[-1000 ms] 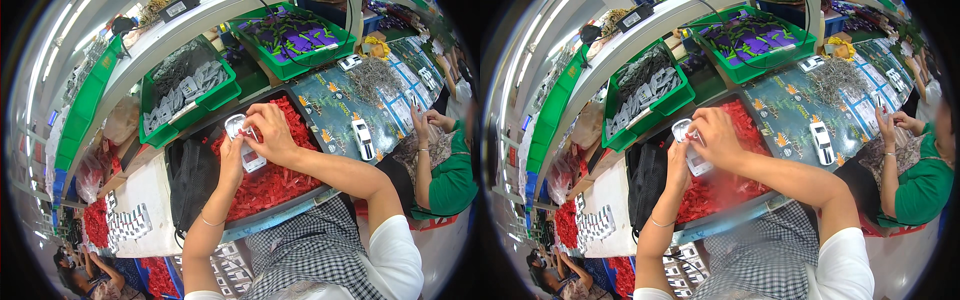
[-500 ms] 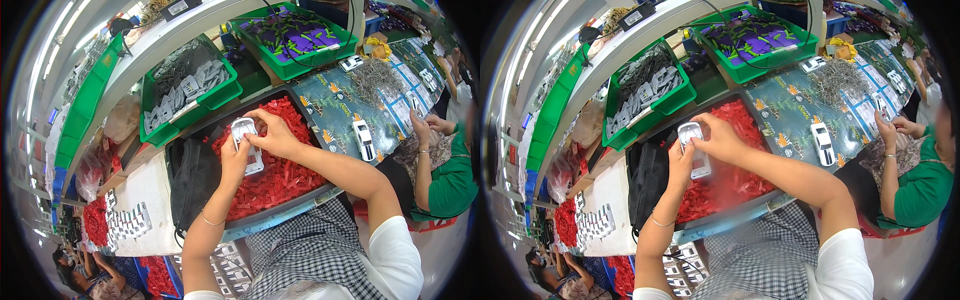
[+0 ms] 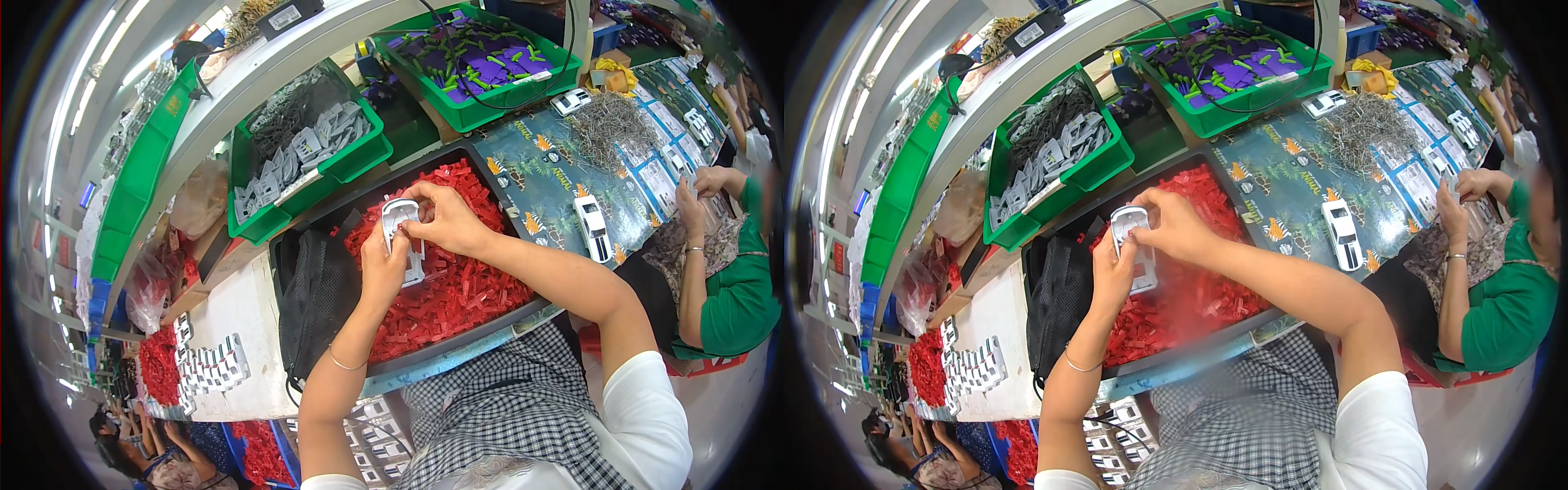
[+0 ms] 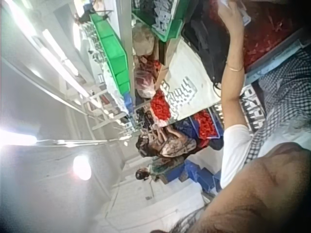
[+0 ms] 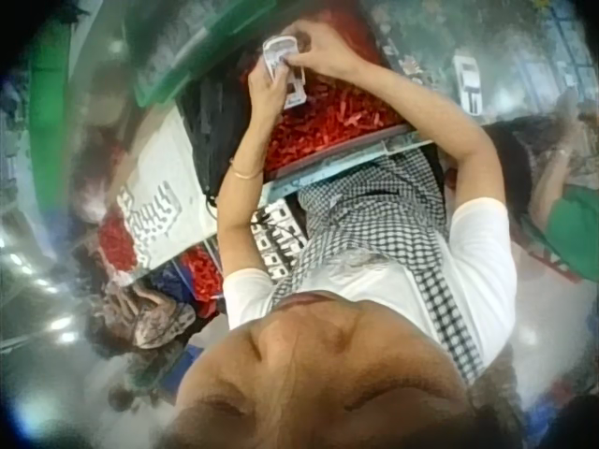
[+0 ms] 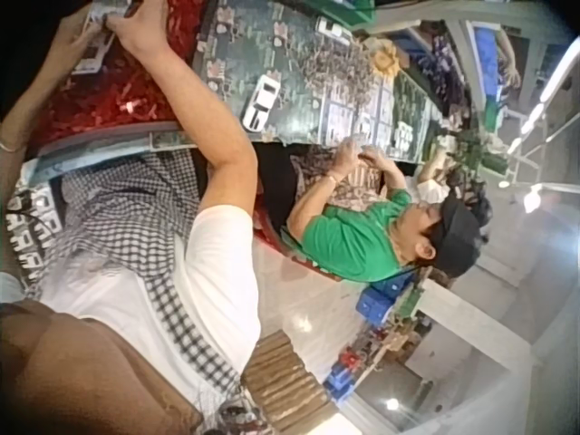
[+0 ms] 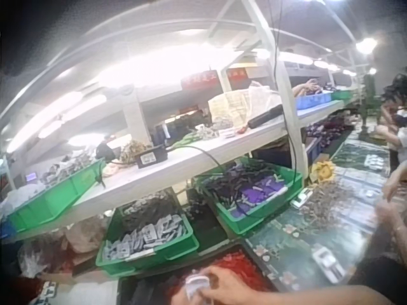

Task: The person assembles toy cars by picking car shells, fitting plastic parts from a tray into them by hand, and placing them on the work surface.

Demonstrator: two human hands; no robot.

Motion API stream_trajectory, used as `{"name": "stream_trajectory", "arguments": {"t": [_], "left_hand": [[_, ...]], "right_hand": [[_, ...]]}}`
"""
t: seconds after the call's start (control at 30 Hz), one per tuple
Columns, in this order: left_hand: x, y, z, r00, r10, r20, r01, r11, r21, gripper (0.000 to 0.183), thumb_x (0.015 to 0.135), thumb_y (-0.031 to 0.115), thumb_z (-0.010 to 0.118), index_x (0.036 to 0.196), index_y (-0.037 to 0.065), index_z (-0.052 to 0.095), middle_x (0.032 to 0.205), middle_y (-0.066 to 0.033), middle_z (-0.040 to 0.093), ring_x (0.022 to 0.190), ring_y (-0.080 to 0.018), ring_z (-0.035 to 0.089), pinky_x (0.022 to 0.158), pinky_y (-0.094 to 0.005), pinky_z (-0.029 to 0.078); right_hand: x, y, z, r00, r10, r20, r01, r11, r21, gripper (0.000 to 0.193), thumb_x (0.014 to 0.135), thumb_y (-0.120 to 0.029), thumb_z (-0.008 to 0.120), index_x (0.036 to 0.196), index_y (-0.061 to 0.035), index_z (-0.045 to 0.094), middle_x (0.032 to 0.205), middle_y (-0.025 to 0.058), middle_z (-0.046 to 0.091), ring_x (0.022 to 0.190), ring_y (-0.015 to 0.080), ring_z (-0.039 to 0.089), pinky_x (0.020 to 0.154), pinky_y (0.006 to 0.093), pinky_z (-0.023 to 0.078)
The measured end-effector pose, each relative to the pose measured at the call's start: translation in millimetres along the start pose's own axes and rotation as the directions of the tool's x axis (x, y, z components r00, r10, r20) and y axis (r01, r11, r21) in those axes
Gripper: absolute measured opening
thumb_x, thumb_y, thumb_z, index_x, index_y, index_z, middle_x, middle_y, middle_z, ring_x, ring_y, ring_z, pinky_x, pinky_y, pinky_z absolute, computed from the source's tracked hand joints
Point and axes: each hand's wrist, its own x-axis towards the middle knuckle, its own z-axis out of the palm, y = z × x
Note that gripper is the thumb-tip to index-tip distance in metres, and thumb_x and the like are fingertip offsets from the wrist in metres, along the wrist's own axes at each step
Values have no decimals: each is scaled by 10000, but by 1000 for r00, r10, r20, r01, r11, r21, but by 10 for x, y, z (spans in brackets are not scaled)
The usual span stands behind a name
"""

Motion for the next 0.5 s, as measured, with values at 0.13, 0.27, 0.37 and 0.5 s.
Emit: {"name": "stream_trajectory", "arguments": {"t": [0.13,0.27,0.37,0.5], "left_hand": [[35,-36,-22,998,-51,-33,52,998,43,241,989,89,518,1190,-14,604,925,-38,660,788,-82,606,681,-251,510],[155,99,-225,972,147,-181,-128,985,114,221,935,122,536,1095,-9,612,827,-82,647,700,-132,611,635,-304,497],[137,307,-767,921,83,-382,-79,997,26,290,956,174,506,1180,-1,564,877,-76,633,743,-139,603,675,-287,493],[15,422,-1473,860,95,-502,-93,995,30,407,985,249,456,1331,34,449,1191,-74,538,1078,-154,500,976,-314,391]], "right_hand": [[13,-47,2,998,-61,-15,60,994,-94,392,789,-115,754,1124,29,608,974,86,663,824,147,628,729,303,520],[37,-37,-91,984,-171,-50,153,956,-250,394,831,-147,770,1156,3,606,1030,59,640,847,116,602,739,291,514],[-118,-524,-288,983,-182,29,181,917,-356,348,862,-165,746,1166,-45,626,1106,76,634,961,169,622,866,301,506],[-688,-524,-921,929,-358,-91,183,660,-728,284,821,-35,721,1088,-12,627,1144,134,611,1051,275,603,931,351,467]]}}
